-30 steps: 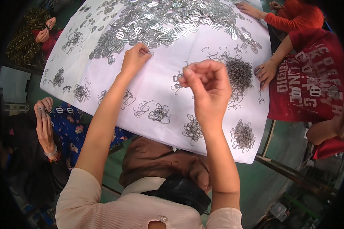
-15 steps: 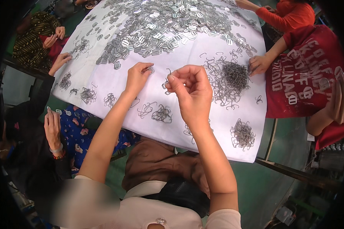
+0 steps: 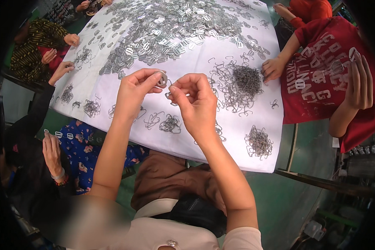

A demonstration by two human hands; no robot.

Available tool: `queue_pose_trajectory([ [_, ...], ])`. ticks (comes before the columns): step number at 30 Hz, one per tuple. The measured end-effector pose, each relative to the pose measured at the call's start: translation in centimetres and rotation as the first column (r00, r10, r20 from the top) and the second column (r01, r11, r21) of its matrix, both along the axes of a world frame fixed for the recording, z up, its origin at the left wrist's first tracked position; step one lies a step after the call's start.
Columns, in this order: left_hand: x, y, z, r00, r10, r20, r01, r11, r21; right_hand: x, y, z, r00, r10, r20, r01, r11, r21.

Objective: The person threads wire hooks through metal buckles to assemble a chain, then hangs the completed section on a metal rack.

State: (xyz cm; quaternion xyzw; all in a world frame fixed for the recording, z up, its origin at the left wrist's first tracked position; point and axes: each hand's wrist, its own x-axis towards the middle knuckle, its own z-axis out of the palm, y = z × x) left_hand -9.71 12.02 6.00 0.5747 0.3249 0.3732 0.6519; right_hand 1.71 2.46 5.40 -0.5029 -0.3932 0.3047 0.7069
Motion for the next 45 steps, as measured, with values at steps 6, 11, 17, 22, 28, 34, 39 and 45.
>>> queue_pose_trajectory([
  [6, 0.0, -1.0, 1.1, 0.995, 0.072, -0.066, -0.056, 0.972, 0.228, -0.4, 0.7, -0.4, 0.995, -0.035, 0.097, 0.037, 0.999, -0.026],
  [11, 0.3, 0.0, 0.3, 0.992, 0.117, -0.039, -0.108, 0.976, 0.189, -0.4, 0.9, -0.6, 0.991, -0.058, 0.122, 0.061, 0.998, -0.019],
  [17, 0.5, 1.6, -1.5, 0.994, 0.038, 0.103, -0.033, 0.998, -0.056, 0.2, 1.1, -1.0, 0.997, -0.043, 0.064, 0.045, 0.999, -0.019],
  [22, 1.0, 1.5, -2.0, 0.968, 0.101, 0.230, -0.077, 0.991, -0.113, 0.0, 1.6, -1.5, 0.997, -0.038, 0.065, 0.040, 0.999, -0.029],
  [28, 1.0, 0.5, -0.9, 0.981, 0.038, 0.193, -0.025, 0.997, -0.067, -0.1, 2.6, -1.9, 0.984, -0.080, 0.156, 0.085, 0.996, -0.024],
  [34, 0.4, -0.2, -0.2, 0.972, 0.128, 0.199, -0.138, 0.990, 0.035, -0.2, 3.1, -2.7, 0.954, -0.087, 0.288, 0.104, 0.993, -0.046],
  [39, -0.9, 0.2, -0.1, 0.969, 0.193, 0.158, -0.210, 0.973, 0.099, 7.3, 4.8, -6.0, 0.826, -0.118, 0.552, 0.287, 0.930, -0.230],
  [45, -2.5, 0.4, 0.4, 0.953, 0.280, 0.117, -0.296, 0.943, 0.153, 18.1, 9.4, -8.6, 0.642, 0.119, 0.757, 0.400, 0.790, -0.464],
])
